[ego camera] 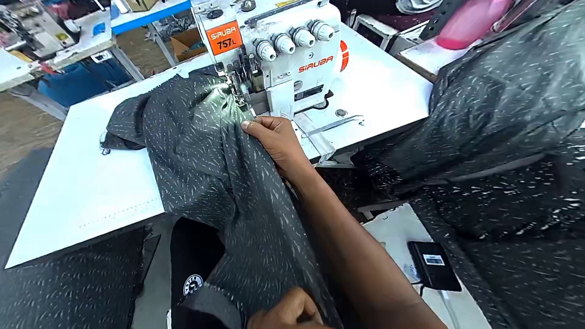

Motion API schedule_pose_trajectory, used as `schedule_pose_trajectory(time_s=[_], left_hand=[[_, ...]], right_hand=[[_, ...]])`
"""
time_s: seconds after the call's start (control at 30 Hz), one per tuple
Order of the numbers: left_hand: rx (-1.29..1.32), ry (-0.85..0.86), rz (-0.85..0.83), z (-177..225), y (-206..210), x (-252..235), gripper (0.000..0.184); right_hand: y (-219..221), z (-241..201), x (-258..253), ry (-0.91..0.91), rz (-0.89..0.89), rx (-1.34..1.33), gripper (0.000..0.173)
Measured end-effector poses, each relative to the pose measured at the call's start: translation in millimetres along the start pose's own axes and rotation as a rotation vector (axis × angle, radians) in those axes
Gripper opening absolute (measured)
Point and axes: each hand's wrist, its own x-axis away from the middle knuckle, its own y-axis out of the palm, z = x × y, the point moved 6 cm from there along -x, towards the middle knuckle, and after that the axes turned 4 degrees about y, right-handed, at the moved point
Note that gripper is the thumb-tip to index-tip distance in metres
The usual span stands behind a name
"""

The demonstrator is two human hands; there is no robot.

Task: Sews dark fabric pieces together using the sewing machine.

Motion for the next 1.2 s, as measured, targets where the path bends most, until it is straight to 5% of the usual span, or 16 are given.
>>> schedule_pose_trajectory(time_s=[0.57, 1.07, 1.2], left_hand=[[-0.369, 0.172, 0.551, -34, -66, -67, 0.018], [-0.637, 0.122, 0.654, -21, -146, -132, 0.017], [-0.702, 0.081, 0.647, -16, -167, -154, 0.018]], right_hand=[[0, 3, -1, 0.031, -0.025, -0.03, 0.025], [6, 8, 1, 0.009, -0.061, -0.121, 0.028], [13, 12, 4, 0.138, -0.079, -0.325, 0.039]])
